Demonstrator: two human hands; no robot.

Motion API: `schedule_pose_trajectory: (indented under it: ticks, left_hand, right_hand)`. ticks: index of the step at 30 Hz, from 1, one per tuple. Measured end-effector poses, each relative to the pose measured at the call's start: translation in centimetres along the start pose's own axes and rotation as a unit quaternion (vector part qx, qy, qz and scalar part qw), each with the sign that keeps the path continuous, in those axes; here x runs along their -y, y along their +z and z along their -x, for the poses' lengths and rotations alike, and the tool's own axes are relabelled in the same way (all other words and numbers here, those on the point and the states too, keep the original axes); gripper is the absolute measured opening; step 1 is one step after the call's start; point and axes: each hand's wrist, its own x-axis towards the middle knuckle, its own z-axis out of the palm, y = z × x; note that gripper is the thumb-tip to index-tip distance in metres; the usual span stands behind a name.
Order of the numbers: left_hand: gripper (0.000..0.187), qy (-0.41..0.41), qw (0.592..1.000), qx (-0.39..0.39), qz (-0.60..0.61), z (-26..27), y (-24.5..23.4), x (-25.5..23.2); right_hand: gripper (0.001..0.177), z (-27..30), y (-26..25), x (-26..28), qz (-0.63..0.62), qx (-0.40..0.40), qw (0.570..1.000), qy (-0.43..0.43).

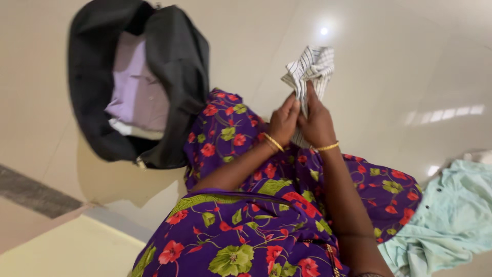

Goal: The person folds a white and blue checkered shirt on the floor, smoothing it out and placing it into a black bag. They then pick up a light blue shirt, button it, and begin to fold it.

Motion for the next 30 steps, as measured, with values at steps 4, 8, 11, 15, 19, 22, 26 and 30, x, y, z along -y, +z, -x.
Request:
schedule_pose_trajectory:
  ticks: [4, 8, 11, 15, 19, 22, 26, 30]
  left_hand:
    - [0.043, 0.037, 0.971, 0.015, 0.234, 4.9, -4.9, 0.2]
    - [0.032, -0.027, 0.938, -0.008, 0.345, 7.7, -9.5, 3.1]
    - [0.03, -0.042, 0.934, -0.039, 0.352, 9.3, -12.5, 3.7]
    - [0.029, 0.049, 0.966, -0.092, 0.237, 12.3, -16.9, 1.0]
    - [0.028, 0.154, 0.94, -0.084, 0.293, 16.5, -24.4, -3.6]
    - [0.046, 0.283, 0.922, -0.249, 0.094, 18.2, -31.3, -8.0]
    - [0.028, 0.302, 0.904, -0.285, -0.099, 16.2, -38.5, -13.6]
    - [0.022, 0.272, 0.875, -0.289, -0.278, 9.3, -39.3, -13.4]
  right_hand:
    - [0.078, 3.3, 1.5, 6.5, 0.019, 0.095, 0.994, -0.051]
    - [0.055, 7.0, 4.5, 10.6, 0.076, 0.157, 0.97, -0.171]
    - [0.037, 9.0, 6.0, 13.7, 0.097, 0.159, 0.947, -0.263]
    - [0.032, 10.2, 3.5, 19.3, 0.026, 0.173, 0.922, -0.344]
    - [0.023, 9.2, 0.5, 23.2, -0.116, 0.118, 0.928, -0.334]
    - [0.013, 6.6, 1.8, 24.5, -0.046, 0.031, 0.943, -0.327]
    - [0.039, 3.2, 7.7, 26.7, -0.004, 0.096, 0.902, -0.421]
    - [0.053, 0.2, 12.8, 26.4, 0.156, 0.152, 0.844, -0.49]
